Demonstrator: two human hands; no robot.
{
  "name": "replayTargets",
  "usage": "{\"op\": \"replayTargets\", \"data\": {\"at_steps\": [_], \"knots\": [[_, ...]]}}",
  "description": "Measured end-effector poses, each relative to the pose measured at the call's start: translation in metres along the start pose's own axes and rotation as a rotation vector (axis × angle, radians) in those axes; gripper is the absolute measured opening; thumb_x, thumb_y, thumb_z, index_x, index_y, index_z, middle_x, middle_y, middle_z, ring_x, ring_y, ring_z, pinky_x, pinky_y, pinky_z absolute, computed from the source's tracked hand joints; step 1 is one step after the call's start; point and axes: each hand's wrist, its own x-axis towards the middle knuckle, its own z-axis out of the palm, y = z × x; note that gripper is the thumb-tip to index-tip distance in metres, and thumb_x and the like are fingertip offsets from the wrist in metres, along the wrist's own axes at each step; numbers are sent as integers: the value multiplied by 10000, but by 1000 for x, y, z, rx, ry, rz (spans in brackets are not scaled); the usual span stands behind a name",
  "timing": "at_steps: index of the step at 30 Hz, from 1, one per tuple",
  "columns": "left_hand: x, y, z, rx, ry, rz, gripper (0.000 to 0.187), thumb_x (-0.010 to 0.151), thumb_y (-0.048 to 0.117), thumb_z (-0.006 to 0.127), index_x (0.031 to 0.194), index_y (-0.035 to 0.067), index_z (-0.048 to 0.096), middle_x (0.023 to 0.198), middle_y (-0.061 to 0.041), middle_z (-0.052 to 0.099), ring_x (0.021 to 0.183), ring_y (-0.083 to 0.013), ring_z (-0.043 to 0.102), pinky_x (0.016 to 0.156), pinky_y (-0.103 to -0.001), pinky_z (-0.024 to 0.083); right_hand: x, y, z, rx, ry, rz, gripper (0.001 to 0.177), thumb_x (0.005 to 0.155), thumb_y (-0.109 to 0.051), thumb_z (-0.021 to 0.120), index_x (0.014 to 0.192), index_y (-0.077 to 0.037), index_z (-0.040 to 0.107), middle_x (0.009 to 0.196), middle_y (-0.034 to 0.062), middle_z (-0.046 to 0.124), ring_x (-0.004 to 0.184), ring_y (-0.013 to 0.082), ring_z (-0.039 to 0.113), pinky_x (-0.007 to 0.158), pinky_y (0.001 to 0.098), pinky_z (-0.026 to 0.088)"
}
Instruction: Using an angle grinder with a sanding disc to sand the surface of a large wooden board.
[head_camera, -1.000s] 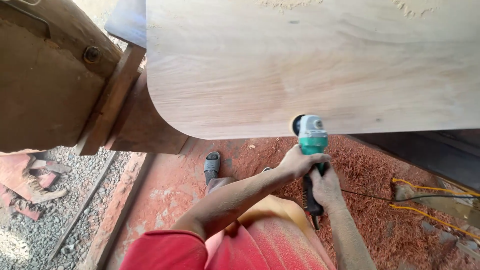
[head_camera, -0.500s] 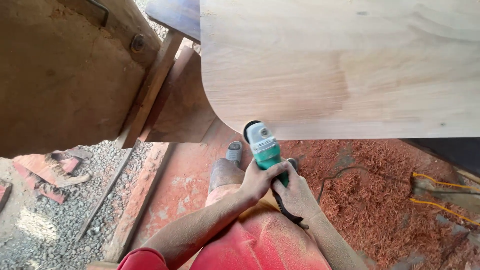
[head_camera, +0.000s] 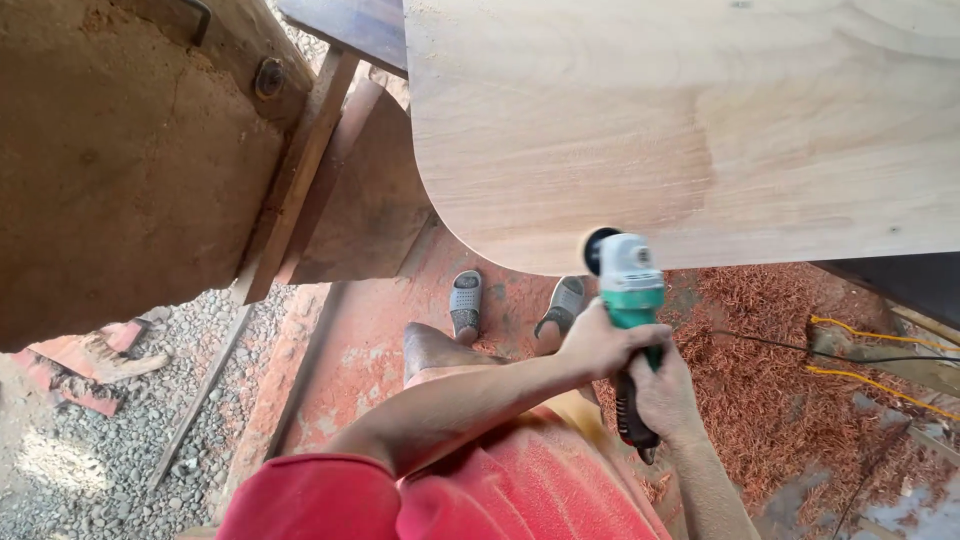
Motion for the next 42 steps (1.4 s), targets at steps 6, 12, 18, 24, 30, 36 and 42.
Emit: {"op": "replayTargets", "data": {"at_steps": [6, 12, 18, 24, 30, 36, 42], "knots": [[-1, -3, -3, 335, -201, 7, 530, 818, 424, 844, 1139, 24, 709, 1013, -141, 755, 895, -208, 732, 826, -377, 590, -8, 10, 12, 218, 92, 73, 349, 965, -242, 598, 1210, 5, 573, 961, 160, 703, 801, 233, 673, 697, 390, 572], [-38, -21, -44, -21, 56, -152, 487, 814, 344, 827, 1145, 38, 642, 977, -101, 749, 817, -202, 708, 743, -381, 591, -29, -86, 24, 60, -202, -91, 578, 871, -234, 656, 1418, -121, 505, 965, 154, 768, 863, 258, 783, 781, 394, 613], [-34, -33, -15, -224, 100, 33, 470, 844, 275, 837, 1159, 11, 610, 1030, -87, 735, 907, -163, 720, 831, -332, 612, -39, -73, 2, -37, -172, -101, 545, 893, -206, 683, 1413, -127, 539, 1027, 159, 763, 942, 246, 770, 821, 406, 589], [-42, 8, -12, -52, -34, -161, 526, 798, 310, 821, 1177, 47, 570, 998, -93, 712, 842, -180, 705, 743, -371, 611, -32, 5, 12, 33, -23, 58, 397, 938, -181, 652, 1308, -52, 589, 1028, 157, 774, 916, 279, 784, 801, 413, 623], [-50, -30, -42, -41, 106, -52, 532, 822, 340, 837, 1181, 22, 609, 1047, -86, 739, 927, -166, 733, 859, -334, 606, -38, -83, 27, 54, -210, -229, 571, 849, -156, 676, 1393, -68, 526, 1013, 153, 758, 917, 229, 757, 797, 387, 577], [-21, -16, -4, -85, 63, -9, 505, 811, 317, 829, 1168, 19, 634, 1050, -110, 751, 936, -189, 739, 864, -363, 615, -21, -12, 4, 42, -155, -12, 439, 879, -194, 650, 1292, -61, 581, 952, 149, 771, 871, 255, 770, 800, 396, 611], [24, 19, 33, 177, -165, -29, 573, 732, 429, 842, 1144, 54, 713, 999, -118, 786, 854, -185, 762, 815, -348, 613, 9, 33, -25, 16, 192, -165, 316, 1005, -199, 593, 1254, -4, 600, 1105, 185, 716, 993, 254, 685, 861, 387, 533]]}}
